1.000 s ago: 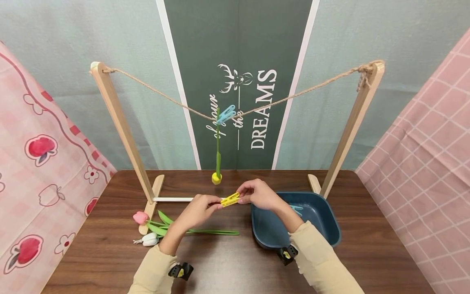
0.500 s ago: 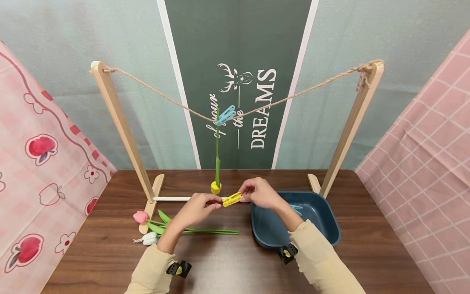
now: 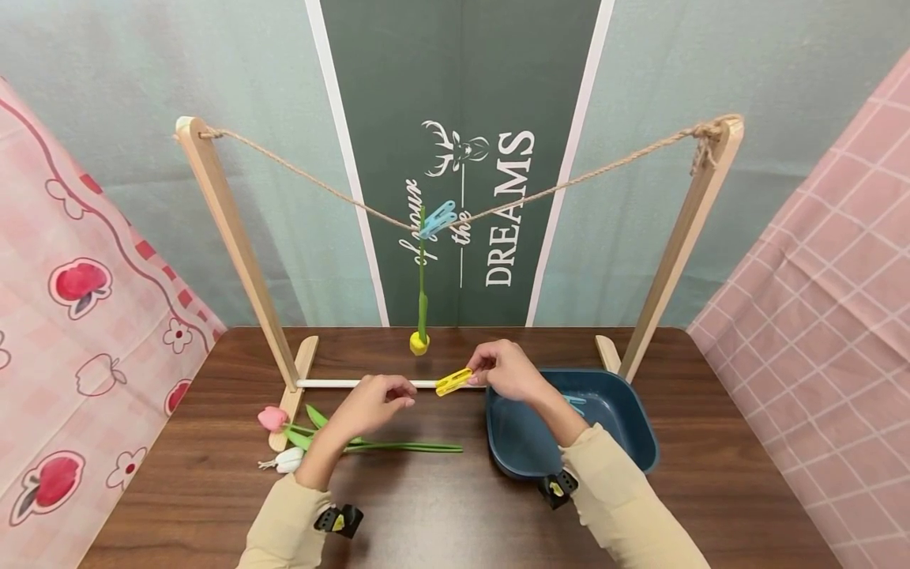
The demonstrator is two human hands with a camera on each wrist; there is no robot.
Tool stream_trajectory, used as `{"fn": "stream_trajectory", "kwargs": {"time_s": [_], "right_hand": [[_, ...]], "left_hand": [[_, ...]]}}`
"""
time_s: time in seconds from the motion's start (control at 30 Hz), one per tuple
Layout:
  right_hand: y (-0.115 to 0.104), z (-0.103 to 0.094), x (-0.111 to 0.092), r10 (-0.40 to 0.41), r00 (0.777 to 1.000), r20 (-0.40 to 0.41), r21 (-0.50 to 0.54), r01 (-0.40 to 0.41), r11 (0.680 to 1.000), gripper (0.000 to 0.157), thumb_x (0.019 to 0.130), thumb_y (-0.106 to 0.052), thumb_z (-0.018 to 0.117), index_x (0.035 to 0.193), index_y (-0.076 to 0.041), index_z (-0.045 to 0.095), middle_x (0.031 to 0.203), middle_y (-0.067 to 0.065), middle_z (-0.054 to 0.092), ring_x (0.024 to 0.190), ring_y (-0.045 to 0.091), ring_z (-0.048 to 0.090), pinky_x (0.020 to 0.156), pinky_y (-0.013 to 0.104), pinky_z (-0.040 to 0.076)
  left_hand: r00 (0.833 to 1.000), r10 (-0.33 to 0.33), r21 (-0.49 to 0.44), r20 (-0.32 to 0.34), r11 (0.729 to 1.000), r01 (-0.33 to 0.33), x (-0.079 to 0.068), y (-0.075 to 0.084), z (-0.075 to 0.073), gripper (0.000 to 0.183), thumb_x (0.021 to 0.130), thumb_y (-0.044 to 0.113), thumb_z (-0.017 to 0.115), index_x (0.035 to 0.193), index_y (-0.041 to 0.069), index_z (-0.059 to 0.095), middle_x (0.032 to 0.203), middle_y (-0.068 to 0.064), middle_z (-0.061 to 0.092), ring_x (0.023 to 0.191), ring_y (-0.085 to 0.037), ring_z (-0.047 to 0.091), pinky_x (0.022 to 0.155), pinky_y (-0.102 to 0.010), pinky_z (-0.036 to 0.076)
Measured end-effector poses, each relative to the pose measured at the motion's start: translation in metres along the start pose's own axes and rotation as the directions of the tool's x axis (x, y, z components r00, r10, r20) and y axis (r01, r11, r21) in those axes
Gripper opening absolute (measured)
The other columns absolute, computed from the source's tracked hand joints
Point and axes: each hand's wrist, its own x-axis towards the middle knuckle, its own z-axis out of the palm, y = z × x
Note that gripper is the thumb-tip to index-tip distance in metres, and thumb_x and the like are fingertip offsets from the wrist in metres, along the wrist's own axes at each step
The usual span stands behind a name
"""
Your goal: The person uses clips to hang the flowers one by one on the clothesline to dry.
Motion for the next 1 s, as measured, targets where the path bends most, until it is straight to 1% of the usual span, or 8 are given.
{"fn": "stream_trajectory", "kwargs": {"time_s": [0.2, 0.27, 0.37, 0.43, 0.5, 0.57, 0.8, 1.0], "right_hand": [[0.004, -0.002, 0.0, 0.0, 1.0, -0.018, -0.011, 0.0, 1.0, 0.005, 0.073, 0.013, 0.064, 0.076, 0.009, 0.062, 0.068, 0.013, 0.06, 0.062, 0.019, 0.052, 0.054, 0.024, 0.043], [0.015, -0.002, 0.002, 0.001, 1.0, -0.026, -0.021, -0.001, 1.0, 0.006, 0.073, 0.013, 0.065, 0.076, 0.008, 0.063, 0.068, 0.011, 0.06, 0.061, 0.018, 0.052, 0.054, 0.024, 0.043], [0.019, -0.003, 0.001, 0.004, 0.999, -0.037, -0.021, -0.005, 1.0, 0.006, 0.074, 0.012, 0.065, 0.076, 0.007, 0.064, 0.068, 0.009, 0.06, 0.061, 0.017, 0.051, 0.054, 0.024, 0.043], [0.02, -0.004, 0.0, -0.001, 0.999, -0.041, -0.024, 0.0, 1.0, 0.006, 0.074, 0.012, 0.065, 0.076, 0.006, 0.064, 0.068, 0.009, 0.06, 0.061, 0.016, 0.051, 0.053, 0.024, 0.042], [0.013, -0.006, -0.004, 0.001, 0.999, -0.042, -0.021, -0.002, 1.0, 0.006, 0.074, 0.013, 0.064, 0.076, 0.008, 0.063, 0.068, 0.011, 0.06, 0.06, 0.017, 0.051, 0.053, 0.024, 0.042], [0.015, -0.008, -0.004, 0.001, 0.999, -0.043, -0.022, -0.002, 1.0, 0.005, 0.074, 0.013, 0.064, 0.075, 0.008, 0.063, 0.067, 0.012, 0.059, 0.06, 0.017, 0.05, 0.053, 0.024, 0.042], [0.05, -0.009, 0.0, 0.025, 0.998, -0.056, -0.025, -0.026, 0.999, 0.008, 0.074, 0.01, 0.067, 0.076, 0.003, 0.065, 0.068, 0.006, 0.06, 0.06, 0.014, 0.051, 0.054, 0.024, 0.043], [0.06, -0.012, -0.002, 0.025, 0.998, -0.058, 0.001, -0.025, 1.0, 0.008, 0.073, 0.007, 0.068, 0.076, 0.001, 0.066, 0.068, 0.005, 0.06, 0.06, 0.015, 0.052, 0.054, 0.024, 0.044]], "left_hand": [[0.999, -0.047, 0.007, 0.016, 0.999, 0.047, -0.005, -0.009, 0.002, 0.006, 0.082, 0.007, 0.066, 0.086, 0.003, 0.066, 0.077, -0.003, 0.064, 0.072, -0.016, 0.059, 0.067, -0.031, 0.046], [0.998, -0.06, 0.018, 0.021, 0.998, 0.059, -0.006, -0.013, 0.003, 0.006, 0.081, 0.007, 0.066, 0.086, 0.003, 0.066, 0.077, -0.002, 0.064, 0.073, -0.016, 0.059, 0.068, -0.032, 0.046], [0.996, -0.083, 0.032, 0.029, 0.996, 0.082, -0.009, -0.02, 0.006, 0.006, 0.079, 0.007, 0.067, 0.085, 0.003, 0.066, 0.076, -0.001, 0.063, 0.072, -0.016, 0.058, 0.068, -0.031, 0.046], [0.995, -0.096, 0.028, 0.029, 0.995, 0.095, -0.011, -0.025, 0.007, 0.006, 0.078, 0.006, 0.068, 0.083, 0.003, 0.065, 0.073, 0.0, 0.062, 0.07, -0.015, 0.057, 0.066, -0.03, 0.045], [0.993, -0.114, 0.017, 0.032, 0.993, 0.113, -0.013, -0.028, 0.009, 0.005, 0.077, 0.004, 0.068, 0.081, 0.003, 0.065, 0.07, 0.001, 0.061, 0.066, -0.013, 0.056, 0.063, -0.028, 0.044], [0.992, -0.124, 0.009, 0.036, 0.992, 0.124, -0.015, -0.031, 0.01, 0.005, 0.076, 0.003, 0.068, 0.079, 0.003, 0.064, 0.067, 0.002, 0.061, 0.062, -0.011, 0.054, 0.06, -0.027, 0.043], [0.981, -0.185, 0.011, 0.051, 0.983, 0.185, -0.021, -0.042, 0.014, 0.008, 0.071, -0.002, 0.066, 0.074, 0.005, 0.062, 0.062, 0.003, 0.06, 0.056, -0.007, 0.05, 0.055, -0.025, 0.041], [0.971, -0.222, -0.008, 0.085, 0.975, 0.223, -0.025, -0.049, 0.019, 0.016, 0.066, -0.009, 0.058, 0.073, 0.005, 0.062, 0.062, 0.003, 0.062, 0.058, -0.009, 0.054, 0.058, -0.026, 0.042]]}}
